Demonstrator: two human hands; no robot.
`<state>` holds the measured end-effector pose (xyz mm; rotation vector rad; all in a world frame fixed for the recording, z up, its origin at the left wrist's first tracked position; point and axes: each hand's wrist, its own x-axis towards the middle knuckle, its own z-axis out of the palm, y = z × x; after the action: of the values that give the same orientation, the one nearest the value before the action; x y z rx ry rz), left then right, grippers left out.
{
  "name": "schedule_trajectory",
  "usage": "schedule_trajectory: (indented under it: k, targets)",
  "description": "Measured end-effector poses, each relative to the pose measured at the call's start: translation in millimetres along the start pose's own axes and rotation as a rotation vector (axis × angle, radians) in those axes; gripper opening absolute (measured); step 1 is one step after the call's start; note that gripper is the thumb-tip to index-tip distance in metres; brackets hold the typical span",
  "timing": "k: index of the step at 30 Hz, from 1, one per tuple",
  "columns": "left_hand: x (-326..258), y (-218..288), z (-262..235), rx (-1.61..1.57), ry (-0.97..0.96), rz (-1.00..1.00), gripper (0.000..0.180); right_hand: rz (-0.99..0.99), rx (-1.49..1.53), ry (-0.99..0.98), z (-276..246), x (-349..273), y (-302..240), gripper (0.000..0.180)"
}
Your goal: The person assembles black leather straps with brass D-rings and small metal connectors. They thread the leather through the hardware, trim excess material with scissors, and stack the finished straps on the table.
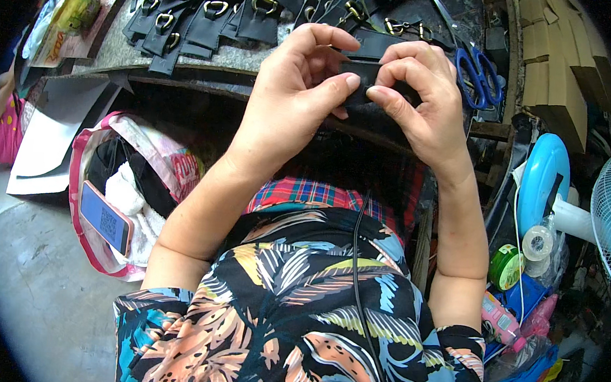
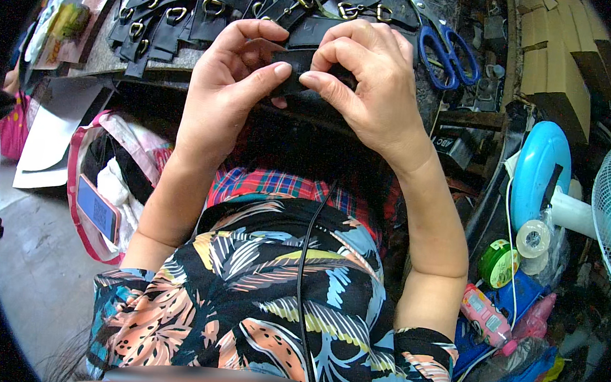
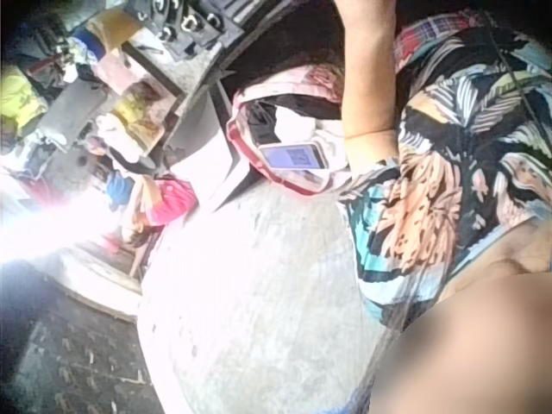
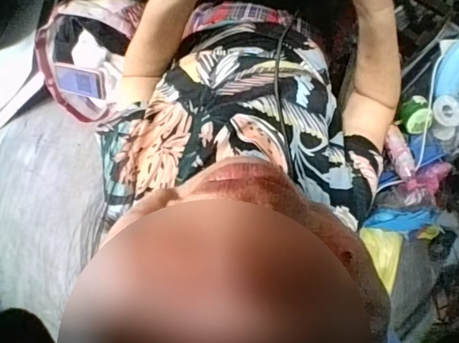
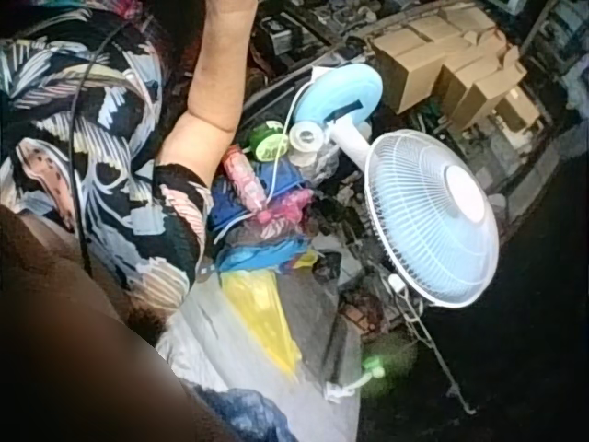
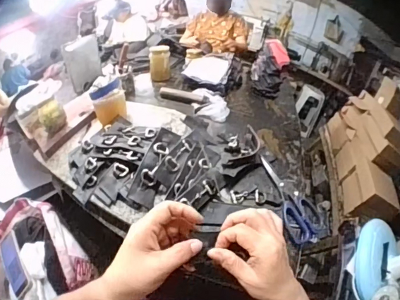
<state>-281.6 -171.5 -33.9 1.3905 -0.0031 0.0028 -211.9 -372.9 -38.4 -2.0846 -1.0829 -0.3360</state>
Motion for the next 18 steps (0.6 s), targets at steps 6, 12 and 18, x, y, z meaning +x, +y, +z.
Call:
schedule_trajectory:
  k: [6, 12, 18]
  targets:
    - [6.0, 1.6, 1.8, -0.045, -0.034, 0.03, 0.035, 0.069, 0.225, 0.044, 3.6, 2.8, 6.0, 0.027]
    - [5.8, 3.1, 5.9, -0.104, -0.041, 0.024, 0.036, 0.049, 0.248, 0.066, 5.6, 4.2, 8.2, 0.025]
    - [5.9, 1.5, 5.5, -0.01, -0.043, 0.157, 0.037, 0.101, 0.308, 0.019, 3.3, 2.7, 9.0, 0.026]
